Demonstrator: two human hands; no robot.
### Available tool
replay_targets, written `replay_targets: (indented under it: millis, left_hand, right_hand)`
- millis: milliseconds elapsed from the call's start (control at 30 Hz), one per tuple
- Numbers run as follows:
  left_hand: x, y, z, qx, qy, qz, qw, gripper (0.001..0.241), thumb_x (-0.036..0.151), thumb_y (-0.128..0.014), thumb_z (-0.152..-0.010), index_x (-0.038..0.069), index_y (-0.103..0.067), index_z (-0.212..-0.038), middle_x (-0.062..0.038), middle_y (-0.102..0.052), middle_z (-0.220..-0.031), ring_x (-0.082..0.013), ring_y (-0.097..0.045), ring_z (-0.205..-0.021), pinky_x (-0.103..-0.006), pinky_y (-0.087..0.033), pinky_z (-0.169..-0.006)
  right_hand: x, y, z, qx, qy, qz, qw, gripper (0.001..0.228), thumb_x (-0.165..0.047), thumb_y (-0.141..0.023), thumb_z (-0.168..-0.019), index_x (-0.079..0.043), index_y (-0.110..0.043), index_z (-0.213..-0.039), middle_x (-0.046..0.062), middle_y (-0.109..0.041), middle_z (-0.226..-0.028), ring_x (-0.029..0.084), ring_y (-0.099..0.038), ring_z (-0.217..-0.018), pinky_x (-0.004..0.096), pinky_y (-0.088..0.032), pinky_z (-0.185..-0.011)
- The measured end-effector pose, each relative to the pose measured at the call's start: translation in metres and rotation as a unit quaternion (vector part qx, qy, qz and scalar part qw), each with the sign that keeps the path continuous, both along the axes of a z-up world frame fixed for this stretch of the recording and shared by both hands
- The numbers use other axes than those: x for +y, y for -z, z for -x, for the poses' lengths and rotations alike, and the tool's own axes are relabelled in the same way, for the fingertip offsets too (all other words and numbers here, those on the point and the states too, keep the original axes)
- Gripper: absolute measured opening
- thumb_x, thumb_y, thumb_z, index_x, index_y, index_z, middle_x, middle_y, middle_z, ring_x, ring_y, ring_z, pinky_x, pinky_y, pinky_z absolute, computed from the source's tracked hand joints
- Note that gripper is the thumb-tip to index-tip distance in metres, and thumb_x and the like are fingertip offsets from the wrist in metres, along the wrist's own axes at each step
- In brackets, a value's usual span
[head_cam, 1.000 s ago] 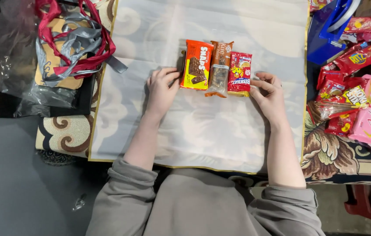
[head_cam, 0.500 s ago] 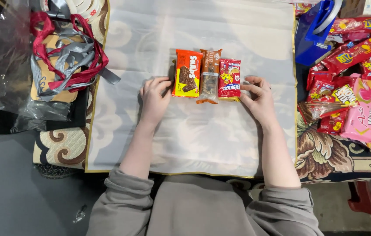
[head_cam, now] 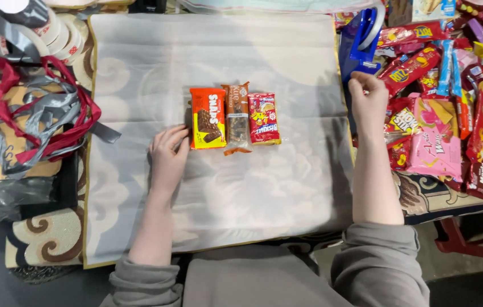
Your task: Arranging various snack packages such as biscuits and wafers on a white surface to create a layout.
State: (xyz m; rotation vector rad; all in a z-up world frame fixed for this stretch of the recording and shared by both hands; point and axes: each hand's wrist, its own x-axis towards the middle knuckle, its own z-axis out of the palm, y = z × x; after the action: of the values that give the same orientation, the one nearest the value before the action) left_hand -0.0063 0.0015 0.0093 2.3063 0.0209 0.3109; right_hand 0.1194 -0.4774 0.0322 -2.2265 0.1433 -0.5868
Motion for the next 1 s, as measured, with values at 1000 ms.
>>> replay_targets:
  millis: [1000]
  left_hand:
    - [-0.418,0.044,-0.149,0.191,0.148,0.396,0.886,0.024,0.016,-0.058,-0.098,0.010,-0.078,-0.110,-0.014,-0.077,-0.106,-0.0240,-0.075,-0.095,-0.0361,-0.059,-0.081]
  right_hand:
    - [-0.006,-0.059,0.083,0.022,0.125,-0.328,0.936,0.024,-0.030,-0.084,-0.085,-0.009,-0.073,-0.083,0.002,-0.049,-0.069,0.011,-0.048,-0.070,0.026,-0.041,-0.068]
